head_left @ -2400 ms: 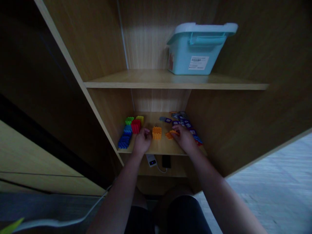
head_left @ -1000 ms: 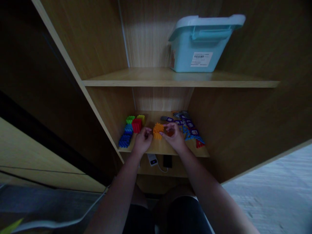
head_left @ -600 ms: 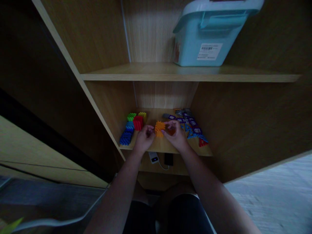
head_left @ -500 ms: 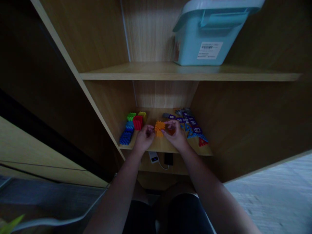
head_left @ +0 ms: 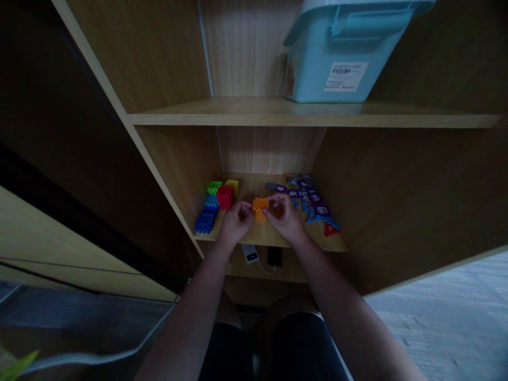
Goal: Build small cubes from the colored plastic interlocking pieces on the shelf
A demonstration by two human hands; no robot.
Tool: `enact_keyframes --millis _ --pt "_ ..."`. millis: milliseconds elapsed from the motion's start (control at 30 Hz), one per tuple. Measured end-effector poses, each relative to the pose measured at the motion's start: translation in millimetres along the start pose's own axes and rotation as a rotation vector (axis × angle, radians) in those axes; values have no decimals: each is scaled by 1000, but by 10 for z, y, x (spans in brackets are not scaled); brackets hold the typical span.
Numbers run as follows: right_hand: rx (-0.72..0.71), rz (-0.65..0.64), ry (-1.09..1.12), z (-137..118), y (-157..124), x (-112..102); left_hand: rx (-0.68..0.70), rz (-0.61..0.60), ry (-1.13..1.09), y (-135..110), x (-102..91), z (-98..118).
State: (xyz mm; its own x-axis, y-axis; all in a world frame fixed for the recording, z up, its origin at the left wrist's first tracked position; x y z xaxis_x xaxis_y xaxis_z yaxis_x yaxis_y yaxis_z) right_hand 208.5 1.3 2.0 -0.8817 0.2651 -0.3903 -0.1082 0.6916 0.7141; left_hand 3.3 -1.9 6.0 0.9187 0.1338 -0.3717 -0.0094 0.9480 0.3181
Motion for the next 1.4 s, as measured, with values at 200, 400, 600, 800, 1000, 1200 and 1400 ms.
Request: enact_keyframes --millis 200,400,600,800,1000,1200,1400 --pt "-10 -4 2 7 -2 6 -20 -13 -19 -18 -1 29" --pt "-24 -4 11 20 2 13 5 -18 -26 -13 -6 10" --pt "-37 2 12 19 6 15 21 -24 -37 -4 -10 6" --pt "-51 7 -9 22 -12 0 22 -8 -43 -4 -1 -14" --pt "74 248 -273 118 -13 -130 15 8 -29 11 17 -87" --pt "205 -10 -628 266 -35 -61 7 24 -6 11 11 -95" --pt "230 -153 -574 322 -37 -18 -6 32 11 7 5 -70"
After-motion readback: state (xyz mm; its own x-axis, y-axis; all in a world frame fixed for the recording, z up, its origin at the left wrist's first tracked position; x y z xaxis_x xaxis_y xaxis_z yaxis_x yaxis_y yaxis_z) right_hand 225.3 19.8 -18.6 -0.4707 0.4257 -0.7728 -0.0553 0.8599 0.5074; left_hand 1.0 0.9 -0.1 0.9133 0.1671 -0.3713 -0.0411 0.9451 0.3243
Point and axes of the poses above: each hand's wrist, its own y-axis towards the middle knuckle, its own x-axis out of the palm, z = x × y, the point moved 1 cm from there along y, towards the middle knuckle, and after that the axes turned 8 degrees about -x, right-handed, at the moved point
